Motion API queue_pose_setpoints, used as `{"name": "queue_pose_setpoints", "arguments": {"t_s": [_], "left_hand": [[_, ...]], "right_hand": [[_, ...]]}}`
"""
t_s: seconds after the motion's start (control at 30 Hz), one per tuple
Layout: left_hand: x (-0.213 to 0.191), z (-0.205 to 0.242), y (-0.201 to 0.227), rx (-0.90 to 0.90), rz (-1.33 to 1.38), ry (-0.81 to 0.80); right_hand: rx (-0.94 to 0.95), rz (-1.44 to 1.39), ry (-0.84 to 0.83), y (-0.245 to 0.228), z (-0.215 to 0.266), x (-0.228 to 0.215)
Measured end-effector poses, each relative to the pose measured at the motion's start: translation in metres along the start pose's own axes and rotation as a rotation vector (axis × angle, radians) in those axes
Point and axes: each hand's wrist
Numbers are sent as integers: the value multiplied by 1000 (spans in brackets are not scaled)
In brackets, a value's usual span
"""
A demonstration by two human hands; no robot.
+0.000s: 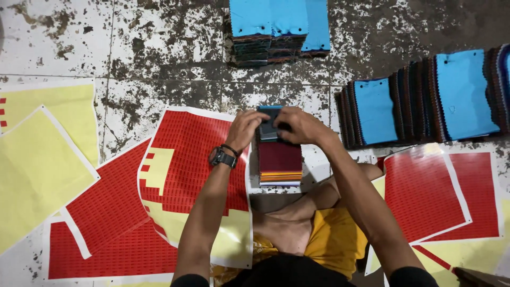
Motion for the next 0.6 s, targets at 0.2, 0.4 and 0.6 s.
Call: {"name": "queue_pose_setpoints", "arguments": {"t_s": [0.2, 0.4, 0.6], "left_hand": [[-4, 5, 15, -66, 75, -42], [-3, 4, 2, -144, 95, -48], [-6, 5, 14, -124, 123, -32]], "right_hand": [[3, 167, -138, -9, -14, -12], [-17, 174, -133, -9, -13, -17], [-48, -26, -28, 10, -1, 1]]}}
Point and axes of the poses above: each hand's wrist, its own z-axis away from the middle knuckle, its own x-axis out of the palm, y = z × x, and after that the axes turned 9 degrees about z, right-handed
